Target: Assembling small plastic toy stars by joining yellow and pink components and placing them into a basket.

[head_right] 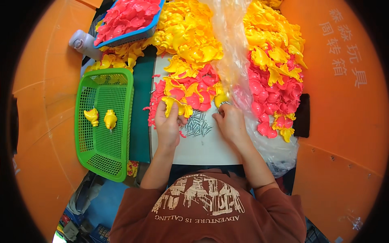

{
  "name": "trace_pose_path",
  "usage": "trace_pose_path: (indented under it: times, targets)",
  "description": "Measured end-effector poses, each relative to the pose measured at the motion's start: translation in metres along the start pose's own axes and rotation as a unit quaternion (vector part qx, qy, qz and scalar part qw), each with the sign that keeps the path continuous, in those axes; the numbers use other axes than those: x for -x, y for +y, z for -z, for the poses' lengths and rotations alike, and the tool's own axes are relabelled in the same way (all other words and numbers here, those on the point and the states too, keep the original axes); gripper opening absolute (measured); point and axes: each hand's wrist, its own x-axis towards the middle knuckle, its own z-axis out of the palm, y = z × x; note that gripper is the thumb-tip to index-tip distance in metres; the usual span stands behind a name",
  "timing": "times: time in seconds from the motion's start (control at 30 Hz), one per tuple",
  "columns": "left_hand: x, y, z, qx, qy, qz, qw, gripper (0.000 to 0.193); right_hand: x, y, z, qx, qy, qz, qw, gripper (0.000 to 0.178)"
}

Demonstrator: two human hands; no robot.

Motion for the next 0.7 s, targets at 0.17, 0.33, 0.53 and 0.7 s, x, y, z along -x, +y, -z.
trace_pose_path:
  times: [0.17, 0.33, 0.53, 0.7]
  targets:
    - [0.005, -0.003, -0.003, -0.042, -0.002, -0.068, 0.997, 0.021, -0.003, 0.002, 0.001, 0.074, -0.006, 0.068, 0.995, 0.026]
    - [0.003, -0.011, 0.003, -0.127, -0.003, -0.167, 0.978, 0.024, -0.005, -0.010, 0.015, -0.099, 0.017, 0.114, 0.988, 0.023]
    - [0.007, 0.001, -0.012, -0.041, -0.113, 0.034, 0.992, 0.021, -0.007, -0.031, 0.023, -0.459, -0.061, 0.061, 0.884, 0.016]
    - [0.013, 0.016, -0.018, -0.127, -0.171, 0.082, 0.974, 0.020, -0.010, -0.039, 0.026, -0.461, -0.080, 0.111, 0.877, 0.015]
